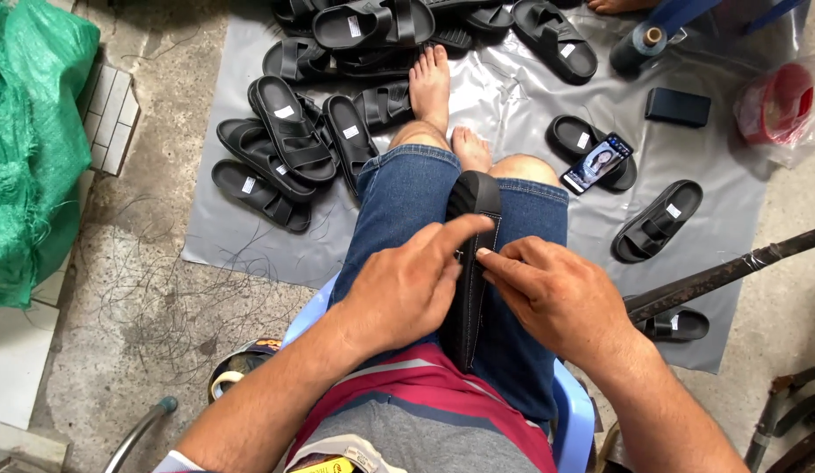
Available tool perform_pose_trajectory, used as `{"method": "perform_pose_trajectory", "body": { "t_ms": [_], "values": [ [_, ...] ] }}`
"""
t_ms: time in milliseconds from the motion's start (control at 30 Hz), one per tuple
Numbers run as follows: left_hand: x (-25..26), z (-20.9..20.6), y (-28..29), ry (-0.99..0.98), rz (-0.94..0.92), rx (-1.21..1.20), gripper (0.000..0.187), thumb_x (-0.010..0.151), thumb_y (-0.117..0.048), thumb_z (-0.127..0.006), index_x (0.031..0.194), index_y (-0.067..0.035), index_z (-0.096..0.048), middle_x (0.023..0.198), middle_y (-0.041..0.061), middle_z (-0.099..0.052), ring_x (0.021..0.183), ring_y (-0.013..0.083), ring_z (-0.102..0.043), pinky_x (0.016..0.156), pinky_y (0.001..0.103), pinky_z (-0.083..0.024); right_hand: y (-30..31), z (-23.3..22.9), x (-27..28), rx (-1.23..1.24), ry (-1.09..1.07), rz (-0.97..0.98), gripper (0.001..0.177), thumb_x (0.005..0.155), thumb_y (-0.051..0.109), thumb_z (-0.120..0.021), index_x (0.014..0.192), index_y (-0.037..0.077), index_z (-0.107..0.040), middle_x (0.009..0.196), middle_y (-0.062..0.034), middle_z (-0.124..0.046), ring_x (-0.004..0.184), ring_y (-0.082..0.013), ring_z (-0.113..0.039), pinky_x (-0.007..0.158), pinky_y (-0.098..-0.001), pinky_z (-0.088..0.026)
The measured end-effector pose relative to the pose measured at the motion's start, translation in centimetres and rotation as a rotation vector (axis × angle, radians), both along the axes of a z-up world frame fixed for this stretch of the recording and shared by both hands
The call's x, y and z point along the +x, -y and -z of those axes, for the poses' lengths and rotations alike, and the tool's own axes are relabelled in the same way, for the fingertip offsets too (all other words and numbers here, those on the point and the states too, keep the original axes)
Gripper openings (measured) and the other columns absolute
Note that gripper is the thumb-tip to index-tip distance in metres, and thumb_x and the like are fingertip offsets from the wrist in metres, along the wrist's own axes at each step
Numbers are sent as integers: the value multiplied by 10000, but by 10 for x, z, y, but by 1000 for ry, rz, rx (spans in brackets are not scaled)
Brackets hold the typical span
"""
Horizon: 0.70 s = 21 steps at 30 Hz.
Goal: Hand-stitching the sole of a sandal using a needle and thread.
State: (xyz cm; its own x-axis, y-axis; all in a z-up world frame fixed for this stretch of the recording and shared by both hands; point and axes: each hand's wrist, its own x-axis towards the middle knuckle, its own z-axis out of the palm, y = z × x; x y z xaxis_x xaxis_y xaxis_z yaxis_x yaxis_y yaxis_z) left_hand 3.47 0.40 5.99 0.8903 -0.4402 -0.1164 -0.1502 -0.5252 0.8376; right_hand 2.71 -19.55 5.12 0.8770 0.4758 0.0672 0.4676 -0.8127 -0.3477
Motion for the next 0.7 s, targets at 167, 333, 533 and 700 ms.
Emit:
{"method": "perform_pose_trajectory", "body": {
  "t_ms": [167,333,533,700],
  "values": [
    [11,-25,-6,-74,156,178,522,793,-42,-402,1274,-225,-491,813,147,-553,692,474,-600,629,567,-497,5,-28,10,-154,-290,-62,447,680,220,-614,1112,333,-592,832,-8,-587,709,-278,-633,587,-424,-534],
    [11,-7,0,-53,141,312,445,842,-280,-453,1280,-358,-452,948,28,-484,718,322,-605,506,510,-480,47,-39,20,-292,-360,70,544,786,263,-544,1290,438,-437,857,46,-529,632,-205,-590,476,-408,-471],
    [2,5,14,165,25,167,475,753,-419,-671,1177,-239,-554,954,25,-471,701,230,-609,367,437,-489,50,-27,7,-65,-355,19,547,800,164,-561,1297,364,-453,802,12,-488,634,-172,-534,477,-353,-445],
    [-5,14,17,286,-31,56,120,851,-279,-599,964,-244,-620,849,-2,-478,649,177,-590,381,368,-461,45,-26,6,92,-414,34,510,810,169,-564,1285,330,-474,786,18,-542,649,-147,-565,540,-308,-451]
  ]
}}
